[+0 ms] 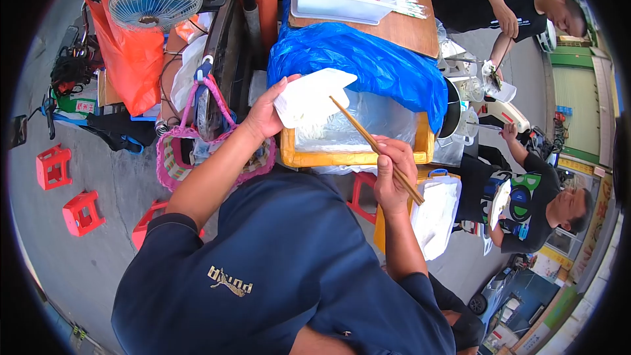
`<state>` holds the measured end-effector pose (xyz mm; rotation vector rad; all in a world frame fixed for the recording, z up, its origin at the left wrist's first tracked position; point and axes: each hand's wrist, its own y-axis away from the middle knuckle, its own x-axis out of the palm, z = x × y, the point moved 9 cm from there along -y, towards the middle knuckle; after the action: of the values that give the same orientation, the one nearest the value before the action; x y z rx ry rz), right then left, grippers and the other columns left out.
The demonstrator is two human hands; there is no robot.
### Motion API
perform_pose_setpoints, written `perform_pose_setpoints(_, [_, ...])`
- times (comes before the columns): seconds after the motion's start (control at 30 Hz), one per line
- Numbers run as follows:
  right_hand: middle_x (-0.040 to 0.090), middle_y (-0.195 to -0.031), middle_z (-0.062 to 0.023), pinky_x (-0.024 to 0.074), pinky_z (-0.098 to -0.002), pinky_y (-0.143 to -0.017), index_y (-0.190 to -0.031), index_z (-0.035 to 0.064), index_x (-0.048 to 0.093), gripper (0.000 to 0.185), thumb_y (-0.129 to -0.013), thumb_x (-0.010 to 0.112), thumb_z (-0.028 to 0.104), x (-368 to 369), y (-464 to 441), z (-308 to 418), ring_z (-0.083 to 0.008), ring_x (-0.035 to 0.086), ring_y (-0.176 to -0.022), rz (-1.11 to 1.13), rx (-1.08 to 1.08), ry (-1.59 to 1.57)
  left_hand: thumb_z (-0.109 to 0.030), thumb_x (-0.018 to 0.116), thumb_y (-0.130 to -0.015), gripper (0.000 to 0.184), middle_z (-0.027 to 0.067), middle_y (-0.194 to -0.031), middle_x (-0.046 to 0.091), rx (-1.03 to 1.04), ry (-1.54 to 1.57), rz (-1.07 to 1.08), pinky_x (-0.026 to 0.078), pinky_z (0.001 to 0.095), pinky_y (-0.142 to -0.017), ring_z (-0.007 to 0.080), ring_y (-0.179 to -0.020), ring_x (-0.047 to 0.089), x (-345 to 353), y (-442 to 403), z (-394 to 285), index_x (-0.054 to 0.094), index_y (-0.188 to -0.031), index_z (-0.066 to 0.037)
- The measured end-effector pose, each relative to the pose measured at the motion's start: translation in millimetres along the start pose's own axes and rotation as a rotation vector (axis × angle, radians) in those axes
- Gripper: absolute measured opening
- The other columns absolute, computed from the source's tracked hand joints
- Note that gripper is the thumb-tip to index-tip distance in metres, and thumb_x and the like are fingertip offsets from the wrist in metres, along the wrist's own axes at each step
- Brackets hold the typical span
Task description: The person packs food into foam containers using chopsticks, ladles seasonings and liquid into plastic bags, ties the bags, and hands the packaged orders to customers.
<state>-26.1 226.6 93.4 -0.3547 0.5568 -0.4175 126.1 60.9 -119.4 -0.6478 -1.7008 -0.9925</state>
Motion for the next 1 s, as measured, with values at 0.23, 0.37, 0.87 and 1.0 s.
perform_pose_setpoints(0.23, [0.064,-0.092,-0.016,0.0525,-0.0379,-0.074,-0.094,0.0002,0.067,0.008,-0.094,0.064,0.008,31.1,-11.8,-91.7,-0.0316,0.064,-0.085,0.144,0.11,0.217,-0.014,0.068,-0.088,0.05,0.0128,-0.134,0.061,0.14,-0.092,-0.106,0.045,0.0504,-0.108,0.0317,-0.126,0.057,-14.1,17.1,-17.1,0.056,-0.136,-0.009])
perform_pose_setpoints(0.37, [0.064,-0.099,-0.02,0.0518,-0.0438,-0.083,-0.099,0.0019,0.07,0.014,-0.087,0.065,0.007,139.0,11.9,-163.5,-0.0365,0.062,-0.095,0.518,0.066,0.283,-0.014,0.067,-0.087,0.052,0.0141,-0.135,0.06,0.118,-0.156,-0.128,0.047,0.049,-0.107,0.0319,-0.124,0.059,-6.9,33.8,-14.8,0.055,-0.136,-0.007])
perform_pose_setpoints(0.87, [0.069,-0.11,-0.0109,0.0497,-0.0309,-0.09,-0.121,-0.002,0.061,0.049,-0.09,0.074,0.034,150.8,-22.5,-110.8,-0.019,0.065,-0.102,1.033,0.598,-0.348,-0.015,0.071,-0.087,0.058,0.0116,-0.122,0.059,-0.294,-0.824,0.027,0.051,0.0326,-0.095,0.019,-0.112,0.061,67.6,54.5,-10.8,0.047,-0.139,-0.006])
perform_pose_setpoints(1.0, [0.067,-0.118,-0.0129,0.0497,-0.0324,-0.094,-0.131,-0.0032,0.056,0.066,-0.083,0.08,0.036,148.9,-19.7,-85.9,-0.0216,0.065,-0.106,0.99,0.78,-0.738,-0.031,0.061,-0.101,0.057,0.0118,-0.128,0.058,-0.271,-0.86,0.102,0.053,0.0339,-0.091,0.0199,-0.113,0.061,101.5,79.0,-41.3,0.039,-0.147,-0.007])
